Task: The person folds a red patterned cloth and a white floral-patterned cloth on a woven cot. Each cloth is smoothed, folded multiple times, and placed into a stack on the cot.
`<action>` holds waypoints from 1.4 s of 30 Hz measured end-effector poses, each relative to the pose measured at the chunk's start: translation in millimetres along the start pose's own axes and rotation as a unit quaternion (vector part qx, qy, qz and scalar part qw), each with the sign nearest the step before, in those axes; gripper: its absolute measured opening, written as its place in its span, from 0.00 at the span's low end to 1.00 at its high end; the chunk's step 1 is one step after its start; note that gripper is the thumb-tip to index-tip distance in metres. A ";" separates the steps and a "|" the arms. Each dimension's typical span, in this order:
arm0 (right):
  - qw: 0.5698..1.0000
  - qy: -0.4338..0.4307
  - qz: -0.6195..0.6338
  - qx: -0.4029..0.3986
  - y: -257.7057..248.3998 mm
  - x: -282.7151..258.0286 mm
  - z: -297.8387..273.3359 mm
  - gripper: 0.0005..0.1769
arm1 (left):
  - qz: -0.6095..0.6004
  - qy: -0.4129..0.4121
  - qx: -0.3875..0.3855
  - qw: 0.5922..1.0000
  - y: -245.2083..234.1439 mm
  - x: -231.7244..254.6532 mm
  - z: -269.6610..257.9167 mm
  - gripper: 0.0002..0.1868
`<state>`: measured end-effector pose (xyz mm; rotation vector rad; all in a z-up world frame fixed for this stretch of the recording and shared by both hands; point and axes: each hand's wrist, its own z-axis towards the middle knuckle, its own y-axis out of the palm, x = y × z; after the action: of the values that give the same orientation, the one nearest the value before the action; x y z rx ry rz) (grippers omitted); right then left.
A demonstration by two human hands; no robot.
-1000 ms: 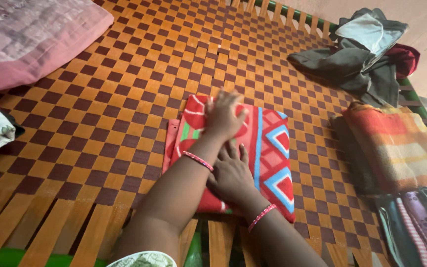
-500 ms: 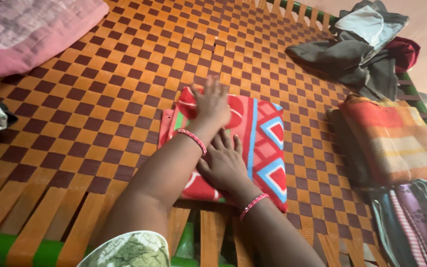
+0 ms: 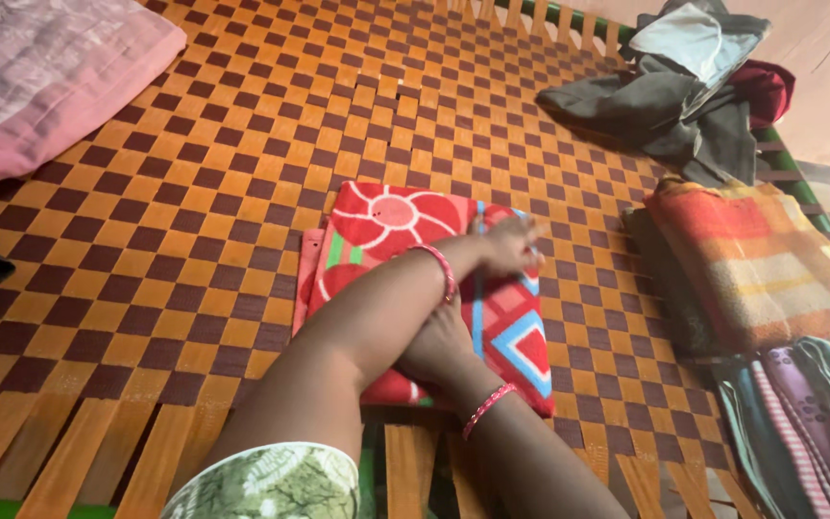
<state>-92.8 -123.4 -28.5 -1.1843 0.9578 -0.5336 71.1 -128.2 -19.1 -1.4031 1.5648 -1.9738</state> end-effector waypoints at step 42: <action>0.777 0.230 0.507 0.294 -39.3 142.3 -9.6 0.26 | 0.040 -0.379 0.203 0.902 -48.5 -121.7 -287.7 0.30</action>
<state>-22.3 -252.9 -40.7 0.1398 1.5289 -0.1830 -79.7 149.5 -27.5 -1.5992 0.7877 -1.3215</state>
